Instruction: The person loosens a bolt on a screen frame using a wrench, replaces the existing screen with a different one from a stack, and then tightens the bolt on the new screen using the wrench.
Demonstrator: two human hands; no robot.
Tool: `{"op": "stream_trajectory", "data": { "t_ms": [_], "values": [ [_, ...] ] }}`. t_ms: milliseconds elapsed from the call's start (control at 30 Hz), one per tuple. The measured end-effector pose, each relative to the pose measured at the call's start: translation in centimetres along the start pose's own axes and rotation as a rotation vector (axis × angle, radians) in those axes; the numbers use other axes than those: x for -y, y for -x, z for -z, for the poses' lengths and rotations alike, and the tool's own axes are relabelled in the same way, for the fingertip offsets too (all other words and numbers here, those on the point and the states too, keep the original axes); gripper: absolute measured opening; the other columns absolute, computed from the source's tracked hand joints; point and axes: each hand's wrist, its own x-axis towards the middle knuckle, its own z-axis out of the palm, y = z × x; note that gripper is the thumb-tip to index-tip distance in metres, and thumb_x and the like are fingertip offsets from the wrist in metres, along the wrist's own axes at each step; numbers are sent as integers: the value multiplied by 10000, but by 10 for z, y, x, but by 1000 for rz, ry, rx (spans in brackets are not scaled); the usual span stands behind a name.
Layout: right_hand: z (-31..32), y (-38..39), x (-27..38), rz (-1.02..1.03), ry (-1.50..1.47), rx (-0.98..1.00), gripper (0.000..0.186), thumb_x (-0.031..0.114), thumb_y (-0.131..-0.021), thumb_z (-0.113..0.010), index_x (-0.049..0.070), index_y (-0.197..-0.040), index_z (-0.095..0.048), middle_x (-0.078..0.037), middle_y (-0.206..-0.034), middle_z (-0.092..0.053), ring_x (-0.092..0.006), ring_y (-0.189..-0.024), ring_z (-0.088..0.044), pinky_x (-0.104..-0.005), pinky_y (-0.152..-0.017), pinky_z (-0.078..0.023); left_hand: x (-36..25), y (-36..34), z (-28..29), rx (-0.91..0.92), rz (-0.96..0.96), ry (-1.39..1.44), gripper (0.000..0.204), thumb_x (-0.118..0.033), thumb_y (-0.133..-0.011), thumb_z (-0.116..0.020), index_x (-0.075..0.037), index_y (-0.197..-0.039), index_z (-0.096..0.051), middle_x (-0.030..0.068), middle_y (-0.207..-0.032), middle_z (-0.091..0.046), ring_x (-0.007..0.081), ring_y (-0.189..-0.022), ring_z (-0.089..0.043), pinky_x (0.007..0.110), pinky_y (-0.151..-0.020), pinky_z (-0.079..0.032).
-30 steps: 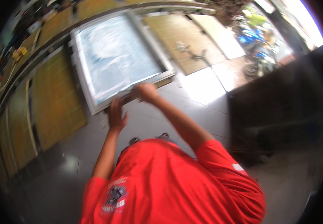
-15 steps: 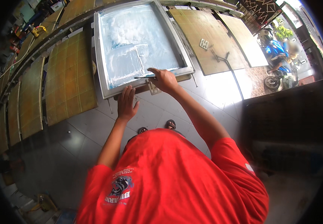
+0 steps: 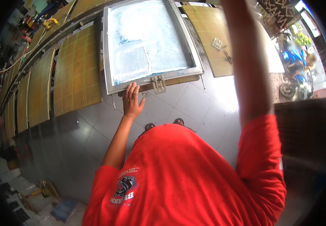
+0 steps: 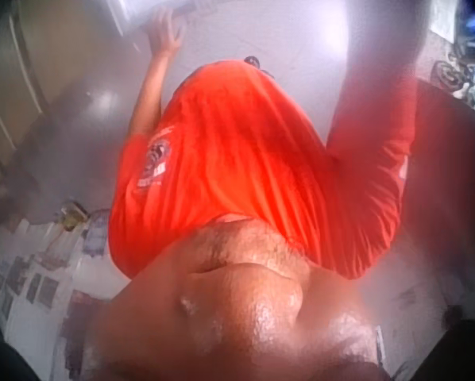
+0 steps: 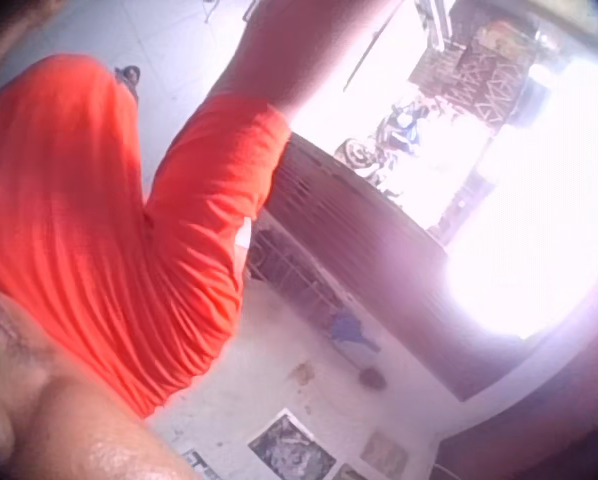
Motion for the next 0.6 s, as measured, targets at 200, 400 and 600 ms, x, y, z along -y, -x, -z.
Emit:
{"op": "stream_trajectory", "data": {
  "t_ms": [200,400,600],
  "values": [
    [-25,331,-92,-862,-43,414,260,260,-788,-684,15,-876,-682,-64,-586,-568,-100,-559,-503,-308,-511,-388,-39,-26,4,-77,166,-74,449,-232,-765,-654,-88,-1164,-509,98,-1254,-481,276,-1205,-413,489,-983,-238],
    [-35,363,-52,-971,209,649,326,337,-727,-683,58,-895,-671,-149,-672,-621,-308,-662,-616,-395,-622,-459,-40,-78,-1,-109,105,176,188,-164,-761,-650,-75,-927,-643,84,-1025,-586,277,-1064,-499,408,-919,-349],
    [-35,378,-60,-777,254,598,277,315,-755,-637,72,-888,-649,-145,-784,-642,-341,-768,-614,-401,-673,-469,-31,-84,-16,-15,101,288,101,-126,-725,-661,-62,-801,-640,66,-901,-602,273,-918,-558,394,-835,-416]
  ]
}}
